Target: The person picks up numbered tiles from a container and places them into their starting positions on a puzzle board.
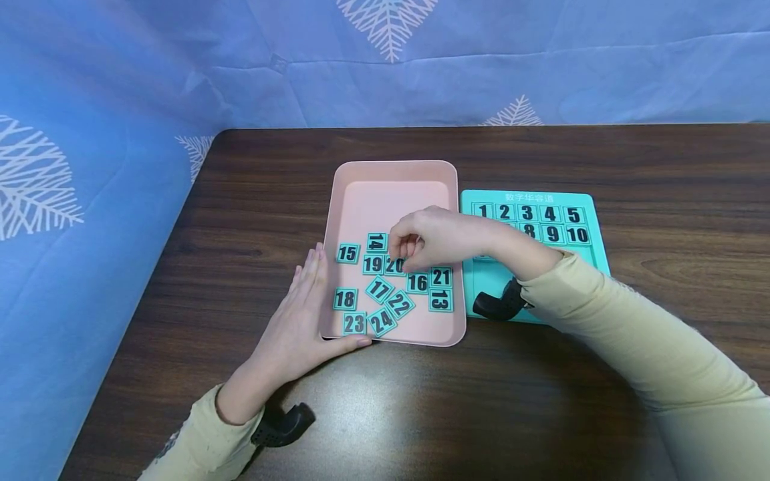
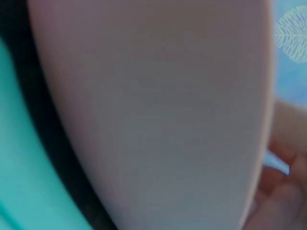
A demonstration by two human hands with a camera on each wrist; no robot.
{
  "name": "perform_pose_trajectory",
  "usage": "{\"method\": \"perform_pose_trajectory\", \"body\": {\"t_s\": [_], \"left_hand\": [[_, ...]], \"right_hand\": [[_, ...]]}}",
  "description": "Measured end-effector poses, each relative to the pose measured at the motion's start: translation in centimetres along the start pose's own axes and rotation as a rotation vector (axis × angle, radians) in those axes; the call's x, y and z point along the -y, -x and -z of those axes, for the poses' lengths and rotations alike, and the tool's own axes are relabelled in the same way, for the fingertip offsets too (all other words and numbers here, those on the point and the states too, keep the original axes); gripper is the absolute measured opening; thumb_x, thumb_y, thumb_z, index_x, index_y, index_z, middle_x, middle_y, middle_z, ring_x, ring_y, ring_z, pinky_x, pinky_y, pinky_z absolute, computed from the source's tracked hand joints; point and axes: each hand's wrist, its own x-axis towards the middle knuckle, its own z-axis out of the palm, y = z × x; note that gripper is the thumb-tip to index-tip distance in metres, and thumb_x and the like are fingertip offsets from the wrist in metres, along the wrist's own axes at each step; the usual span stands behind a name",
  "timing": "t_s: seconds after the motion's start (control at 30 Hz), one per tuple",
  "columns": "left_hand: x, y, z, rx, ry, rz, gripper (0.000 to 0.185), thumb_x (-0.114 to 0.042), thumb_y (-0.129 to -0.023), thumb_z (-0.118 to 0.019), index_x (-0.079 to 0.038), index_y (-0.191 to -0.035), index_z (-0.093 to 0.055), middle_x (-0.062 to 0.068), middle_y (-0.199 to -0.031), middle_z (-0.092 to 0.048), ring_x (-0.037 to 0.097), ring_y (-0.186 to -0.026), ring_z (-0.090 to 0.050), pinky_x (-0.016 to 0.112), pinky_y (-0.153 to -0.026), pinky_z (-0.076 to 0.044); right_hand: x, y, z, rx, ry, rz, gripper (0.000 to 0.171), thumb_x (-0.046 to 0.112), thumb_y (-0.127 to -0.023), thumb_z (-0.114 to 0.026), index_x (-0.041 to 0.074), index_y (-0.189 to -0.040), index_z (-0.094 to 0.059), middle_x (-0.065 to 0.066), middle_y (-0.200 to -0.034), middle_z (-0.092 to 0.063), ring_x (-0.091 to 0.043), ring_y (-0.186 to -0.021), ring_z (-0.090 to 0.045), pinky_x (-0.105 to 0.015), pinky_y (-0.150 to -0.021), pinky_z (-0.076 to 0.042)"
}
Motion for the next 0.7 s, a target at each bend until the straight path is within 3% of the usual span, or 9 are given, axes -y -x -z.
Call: {"method": "perform_pose_trajectory", "body": {"t_s": [0.33,0.47,0.7], "left_hand": [[0.1,0.1,0.0,-0.001,0.001,0.004,0.128,-0.074,-0.069,-0.065,-0.01,-0.152,0.008,0.009,-0.16,0.002,0.018,-0.145,0.003,0.041,-0.117,-0.008],[0.1,0.1,0.0,-0.002,-0.001,0.004,0.128,-0.075,-0.069,-0.065,-0.01,-0.152,0.008,0.009,-0.16,0.002,0.018,-0.145,0.003,0.041,-0.117,-0.009],[0.0,0.1,0.0,0.006,-0.007,0.011,0.128,-0.075,-0.069,-0.064,-0.01,-0.152,0.006,0.008,-0.16,0.003,0.017,-0.145,0.004,0.042,-0.117,-0.009]], "right_hand": [[0.7,1.2,-0.2,0.288,0.058,-0.01,0.018,-0.002,-0.075,-0.078,0.012,-0.085,-0.072,0.001,-0.076,-0.06,-0.012,-0.068,-0.052,-0.029,-0.061,-0.051],[0.9,1.3,-0.4,0.323,0.117,-0.001,0.021,-0.005,-0.073,-0.079,0.011,-0.085,-0.074,0.002,-0.077,-0.059,-0.011,-0.068,-0.05,-0.026,-0.058,-0.049],[0.9,1.4,-0.8,0.309,0.194,0.037,0.019,-0.004,-0.073,-0.079,0.011,-0.084,-0.076,0.005,-0.083,-0.06,-0.011,-0.07,-0.05,-0.025,-0.057,-0.049]]}}
